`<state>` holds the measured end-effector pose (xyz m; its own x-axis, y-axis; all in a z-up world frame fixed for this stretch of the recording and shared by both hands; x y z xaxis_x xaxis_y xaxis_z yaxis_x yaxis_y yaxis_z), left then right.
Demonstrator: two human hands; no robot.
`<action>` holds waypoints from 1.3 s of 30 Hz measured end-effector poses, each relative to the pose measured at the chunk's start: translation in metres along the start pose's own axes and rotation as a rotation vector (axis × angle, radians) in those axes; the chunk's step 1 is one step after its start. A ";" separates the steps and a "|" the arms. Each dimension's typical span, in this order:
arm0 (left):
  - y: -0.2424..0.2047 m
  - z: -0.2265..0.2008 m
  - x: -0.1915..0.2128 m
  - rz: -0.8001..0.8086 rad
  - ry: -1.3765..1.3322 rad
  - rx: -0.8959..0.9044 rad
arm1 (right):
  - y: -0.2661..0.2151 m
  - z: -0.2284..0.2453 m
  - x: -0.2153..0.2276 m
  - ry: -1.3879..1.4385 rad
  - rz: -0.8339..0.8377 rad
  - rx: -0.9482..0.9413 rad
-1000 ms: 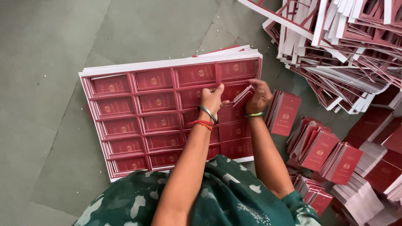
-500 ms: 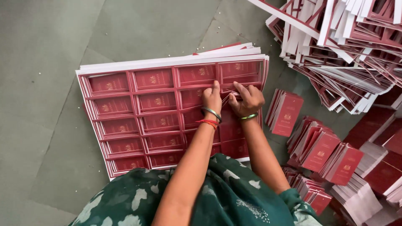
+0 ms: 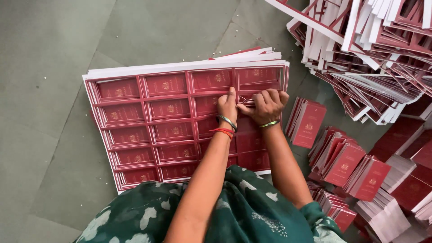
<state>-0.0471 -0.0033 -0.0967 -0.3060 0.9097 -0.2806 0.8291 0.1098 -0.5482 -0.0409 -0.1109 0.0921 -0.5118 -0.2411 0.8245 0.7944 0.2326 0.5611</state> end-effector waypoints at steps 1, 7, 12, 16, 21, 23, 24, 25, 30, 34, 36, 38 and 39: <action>0.002 0.000 -0.001 0.011 -0.041 0.018 | 0.003 -0.003 -0.003 -0.003 0.044 0.027; 0.010 0.005 0.002 -0.035 0.050 0.030 | -0.002 -0.022 -0.024 0.156 0.171 0.057; -0.009 -0.030 -0.011 0.101 -0.087 0.096 | -0.043 -0.097 -0.054 1.043 -0.131 -0.412; -0.003 -0.020 -0.009 0.080 -0.023 0.086 | -0.035 -0.128 -0.044 1.830 -0.051 -0.508; 0.002 -0.014 -0.007 0.104 -0.137 0.089 | 0.001 -0.107 0.016 2.240 -0.020 -0.452; -0.003 -0.023 -0.006 0.080 -0.050 0.177 | 0.008 -0.105 0.035 2.418 0.011 -0.404; -0.003 -0.027 -0.003 0.086 -0.050 0.174 | 0.004 -0.099 0.039 2.415 0.008 -0.398; -0.002 -0.030 -0.001 0.113 -0.024 0.224 | -0.001 -0.096 0.036 2.136 0.116 -0.549; -0.006 -0.038 0.003 0.278 -0.187 0.427 | 0.006 -0.027 0.038 0.689 0.828 -0.685; -0.021 -0.049 -0.001 0.371 -0.279 0.528 | -0.022 -0.007 0.005 0.438 1.081 -0.547; -0.025 -0.053 -0.003 0.406 -0.289 0.548 | -0.021 -0.004 0.006 0.419 1.111 -0.589; -0.024 -0.056 -0.005 0.362 -0.364 0.479 | -0.021 -0.005 0.012 0.373 1.164 -0.593; -0.025 -0.060 -0.006 0.363 -0.367 0.471 | -0.023 -0.006 0.012 0.372 1.160 -0.586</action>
<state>-0.0379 0.0129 -0.0342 -0.2550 0.6532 -0.7129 0.6431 -0.4361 -0.6295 -0.0634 -0.1244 0.0888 0.5875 -0.4423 0.6777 0.7744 0.0641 -0.6295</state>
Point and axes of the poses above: each hand's wrist, its own y-axis towards the middle knuckle, its own x-axis out of the back of the hand, z = x × y, the point moved 5 cm from there along y, towards the middle knuckle, and after that the axes turned 6 degrees about z, right-handed, at the moved point
